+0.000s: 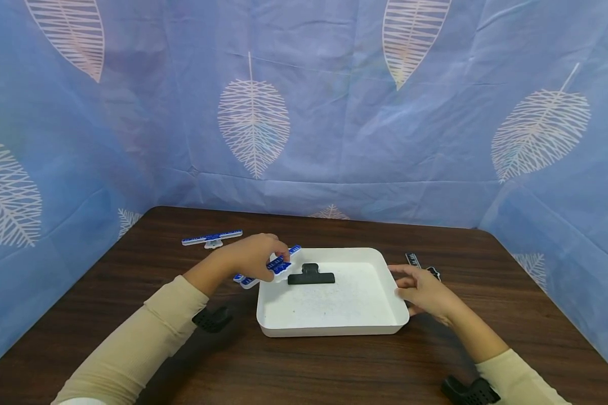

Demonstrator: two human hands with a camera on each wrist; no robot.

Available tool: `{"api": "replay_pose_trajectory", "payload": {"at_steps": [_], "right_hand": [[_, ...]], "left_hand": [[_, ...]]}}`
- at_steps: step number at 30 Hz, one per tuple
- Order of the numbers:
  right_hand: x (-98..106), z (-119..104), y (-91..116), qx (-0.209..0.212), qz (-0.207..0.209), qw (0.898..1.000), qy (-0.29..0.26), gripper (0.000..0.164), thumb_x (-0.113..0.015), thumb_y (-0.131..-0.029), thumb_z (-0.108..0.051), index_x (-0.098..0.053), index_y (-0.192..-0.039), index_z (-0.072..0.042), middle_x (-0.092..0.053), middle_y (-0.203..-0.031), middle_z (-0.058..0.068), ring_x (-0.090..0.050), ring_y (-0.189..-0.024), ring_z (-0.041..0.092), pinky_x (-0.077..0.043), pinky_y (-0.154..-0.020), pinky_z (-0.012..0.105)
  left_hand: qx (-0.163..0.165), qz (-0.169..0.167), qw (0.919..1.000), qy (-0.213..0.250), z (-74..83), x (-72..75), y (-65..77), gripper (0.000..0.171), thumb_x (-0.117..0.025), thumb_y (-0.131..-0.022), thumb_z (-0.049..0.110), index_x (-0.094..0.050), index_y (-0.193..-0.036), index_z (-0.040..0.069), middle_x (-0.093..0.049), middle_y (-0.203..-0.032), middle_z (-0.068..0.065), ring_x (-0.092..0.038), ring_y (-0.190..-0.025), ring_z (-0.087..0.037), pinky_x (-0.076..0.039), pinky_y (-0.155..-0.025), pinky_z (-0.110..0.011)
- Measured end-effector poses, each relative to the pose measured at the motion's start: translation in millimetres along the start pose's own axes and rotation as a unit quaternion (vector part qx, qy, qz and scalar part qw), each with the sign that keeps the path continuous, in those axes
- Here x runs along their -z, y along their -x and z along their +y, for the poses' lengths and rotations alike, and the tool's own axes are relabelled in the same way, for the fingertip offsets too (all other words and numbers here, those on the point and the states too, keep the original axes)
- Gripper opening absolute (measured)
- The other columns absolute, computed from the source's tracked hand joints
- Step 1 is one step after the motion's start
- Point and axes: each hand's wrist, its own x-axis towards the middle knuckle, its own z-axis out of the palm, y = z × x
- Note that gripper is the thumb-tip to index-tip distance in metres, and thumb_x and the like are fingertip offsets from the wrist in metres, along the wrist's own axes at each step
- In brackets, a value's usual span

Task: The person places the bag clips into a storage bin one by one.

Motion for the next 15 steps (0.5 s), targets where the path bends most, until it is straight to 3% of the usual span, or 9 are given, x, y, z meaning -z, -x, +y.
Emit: {"api": "replay_pose_trajectory", "payload": {"at_steps": [15], "right_hand": [[1, 2, -1, 0.0, 0.006, 1.0, 0.001, 0.059, -0.051, -0.096, 0.004, -0.025, -0.148, 0.007, -0.056, -0.121, 0.032, -0.067, -0.091, 0.034, -0.058, -0.065, 0.049]], "left_hand": [[-0.05, -0.019, 0.9984, -0.018, 13.8, -4.4, -16.4, 0.04, -0.079, -0.076, 0.011, -0.069, -0.113, 0.021, -0.061, -0.115, 0.001, -0.057, -0.102, -0.017, -0.049, -0.095, -0.037]]}}
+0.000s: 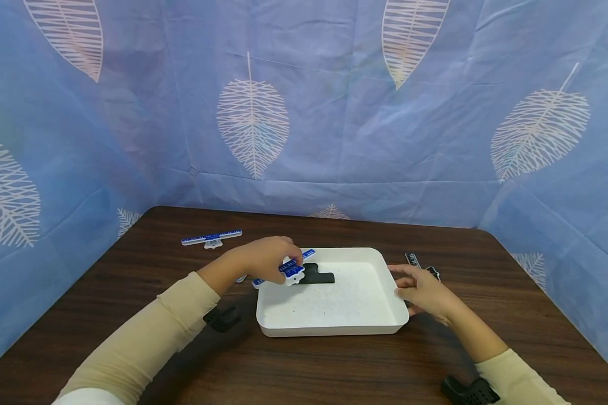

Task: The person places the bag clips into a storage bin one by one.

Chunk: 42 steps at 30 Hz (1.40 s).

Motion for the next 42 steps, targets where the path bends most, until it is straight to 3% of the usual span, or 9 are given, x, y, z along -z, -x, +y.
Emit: {"api": "replay_pose_trajectory", "payload": {"at_steps": [16, 27, 42], "right_hand": [[-1, -3, 2, -0.005, 0.003, 1.0, 0.005, 0.059, -0.05, -0.096, 0.005, -0.024, -0.149, 0.007, -0.055, -0.123, 0.033, -0.067, -0.092, 0.034, -0.058, -0.066, 0.049], [0, -2, 1, 0.004, -0.006, 1.0, 0.001, 0.059, -0.05, -0.096, 0.004, -0.023, -0.149, 0.008, -0.054, -0.122, 0.034, -0.066, -0.092, 0.035, -0.058, -0.066, 0.049], [0, -3, 1, -0.001, -0.005, 1.0, 0.003, 0.059, -0.051, -0.096, 0.004, -0.024, -0.148, 0.007, -0.055, -0.121, 0.033, -0.066, -0.092, 0.035, -0.058, -0.066, 0.049]], "left_hand": [[-0.019, -0.019, 0.9985, -0.048, 15.1, -4.4, -23.5, 0.042, -0.082, -0.077, 0.017, -0.069, -0.117, 0.023, -0.06, -0.121, 0.0, -0.055, -0.111, -0.016, -0.046, -0.099, -0.038], [-0.028, -0.028, 0.9974, -0.059, 27.1, -3.5, -34.9, 0.041, -0.081, -0.078, 0.017, -0.069, -0.116, 0.025, -0.061, -0.12, 0.001, -0.055, -0.108, -0.015, -0.046, -0.099, -0.038], [-0.041, -0.053, 0.9949, -0.076, 40.6, -15.5, -52.4, 0.04, -0.082, -0.078, 0.018, -0.068, -0.115, 0.026, -0.062, -0.117, 0.005, -0.054, -0.102, -0.011, -0.048, -0.095, -0.036]]}}
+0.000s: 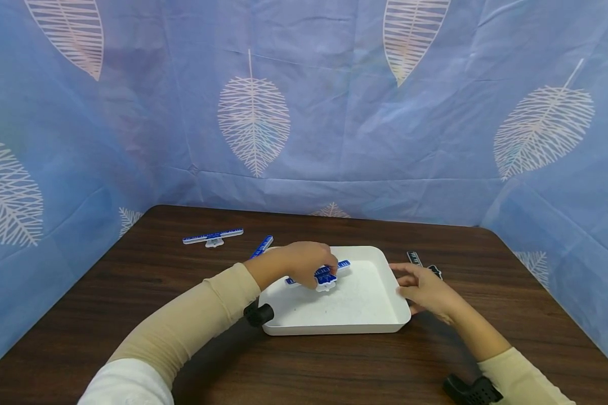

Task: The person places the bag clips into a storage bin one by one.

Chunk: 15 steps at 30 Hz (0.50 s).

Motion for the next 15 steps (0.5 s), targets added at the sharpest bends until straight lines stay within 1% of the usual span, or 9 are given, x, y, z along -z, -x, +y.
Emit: {"api": "replay_pose_trajectory", "payload": {"at_steps": [6, 10, 15], "right_hand": [[0.1, 0.7, 0.0, 0.0, 0.002, 1.0, 0.004, 0.059, -0.051, -0.096, 0.004, -0.024, -0.149, 0.007, -0.056, -0.121, 0.032, -0.066, -0.092, 0.034, -0.058, -0.066, 0.049], [0.8, 1.5, -0.6, 0.002, 0.0, 1.0, 0.005, 0.059, -0.051, -0.096, 0.004, -0.024, -0.148, 0.008, -0.056, -0.12, 0.031, -0.066, -0.092, 0.034, -0.058, -0.066, 0.049], [1.6, 2.0, -1.4, 0.007, -0.005, 1.0, 0.004, 0.059, -0.051, -0.095, 0.004, -0.023, -0.148, 0.009, -0.057, -0.119, 0.032, -0.066, -0.093, 0.034, -0.058, -0.066, 0.048]], "left_hand": [[-0.003, -0.013, 0.9997, -0.021, 3.7, -2.5, -6.4, 0.039, -0.081, -0.079, 0.019, -0.067, -0.115, 0.026, -0.061, -0.113, 0.005, -0.053, -0.096, -0.01, -0.049, -0.092, -0.035], [-0.008, -0.022, 0.9994, -0.024, 5.6, -4.0, -9.2, 0.038, -0.081, -0.08, 0.02, -0.067, -0.115, 0.025, -0.059, -0.107, 0.005, -0.052, -0.093, -0.009, -0.049, -0.09, -0.032], [-0.017, -0.036, 0.9989, -0.025, 7.4, -4.8, -10.0, 0.039, -0.08, -0.081, 0.018, -0.067, -0.117, 0.024, -0.058, -0.106, 0.005, -0.051, -0.091, -0.009, -0.048, -0.089, -0.028]]}}
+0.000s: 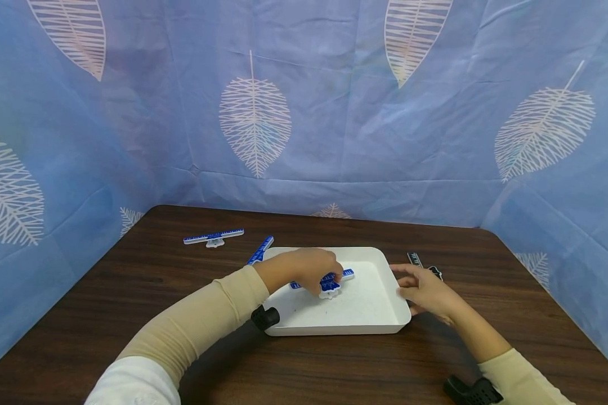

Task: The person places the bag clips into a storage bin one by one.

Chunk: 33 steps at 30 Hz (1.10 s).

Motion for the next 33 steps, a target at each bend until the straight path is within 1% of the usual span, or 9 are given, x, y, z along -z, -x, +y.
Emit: {"api": "replay_pose_trajectory", "payload": {"at_steps": [4, 11, 18, 22, 29, 33], "right_hand": [[0.1, 0.0, 0.1, -0.002, 0.002, 1.0, -0.001, 0.06, -0.051, -0.095, 0.004, -0.023, -0.148, 0.008, -0.057, -0.119, 0.031, -0.066, -0.092, 0.034, -0.058, -0.066, 0.048], [0.2, -0.4, 1.1, 0.001, 0.003, 1.0, 0.004, 0.06, -0.052, -0.096, 0.003, -0.024, -0.148, 0.008, -0.057, -0.119, 0.031, -0.066, -0.092, 0.034, -0.058, -0.066, 0.047], [0.3, -0.4, 1.7, 0.003, 0.001, 1.0, 0.003, 0.06, -0.052, -0.096, 0.002, -0.024, -0.148, 0.008, -0.058, -0.119, 0.03, -0.066, -0.092, 0.034, -0.058, -0.066, 0.047], [-0.2, 0.0, 1.1, 0.001, 0.002, 1.0, 0.004, 0.06, -0.052, -0.096, 0.003, -0.024, -0.148, 0.008, -0.057, -0.119, 0.031, -0.066, -0.092, 0.034, -0.058, -0.066, 0.048], [-0.9, -0.4, 0.7, 0.003, 0.0, 1.0, 0.003, 0.059, -0.051, -0.096, 0.003, -0.024, -0.148, 0.008, -0.056, -0.12, 0.032, -0.066, -0.092, 0.035, -0.058, -0.066, 0.048], [-1.0, -0.9, 0.7, 0.002, -0.001, 1.0, 0.002, 0.059, -0.051, -0.096, 0.003, -0.023, -0.148, 0.008, -0.056, -0.121, 0.032, -0.066, -0.092, 0.035, -0.058, -0.066, 0.048]], "left_hand": [[0.002, -0.006, 1.0, 0.004, 0.4, -0.3, 0.1, 0.04, -0.08, -0.08, 0.016, -0.066, -0.116, 0.024, -0.057, -0.105, 0.005, -0.051, -0.091, -0.009, -0.047, -0.089, -0.026], [0.012, -0.009, 0.9998, 0.013, 2.2, 0.3, 0.9, 0.043, -0.084, -0.076, 0.014, -0.066, -0.115, 0.023, -0.059, -0.106, 0.003, -0.052, -0.094, -0.01, -0.048, -0.095, -0.029], [0.012, -0.008, 0.9997, 0.019, 1.1, 0.0, 0.3, 0.043, -0.084, -0.076, 0.015, -0.066, -0.114, 0.024, -0.058, -0.106, 0.003, -0.052, -0.094, -0.01, -0.047, -0.095, -0.03], [0.012, -0.004, 0.9996, 0.025, 0.3, -0.7, 0.7, 0.045, -0.084, -0.076, 0.014, -0.066, -0.116, 0.024, -0.059, -0.108, 0.003, -0.052, -0.095, -0.01, -0.047, -0.096, -0.03], [0.024, 0.003, 0.999, 0.037, 1.3, 1.6, 3.1, 0.048, -0.084, -0.077, 0.013, -0.067, -0.121, 0.023, -0.06, -0.115, 0.003, -0.052, -0.1, -0.009, -0.045, -0.1, -0.031], [0.02, 0.018, 0.999, 0.036, -0.6, 2.2, 4.1, 0.044, -0.08, -0.08, 0.011, -0.068, -0.12, 0.021, -0.061, -0.114, 0.003, -0.053, -0.101, -0.009, -0.045, -0.099, -0.029]]}}
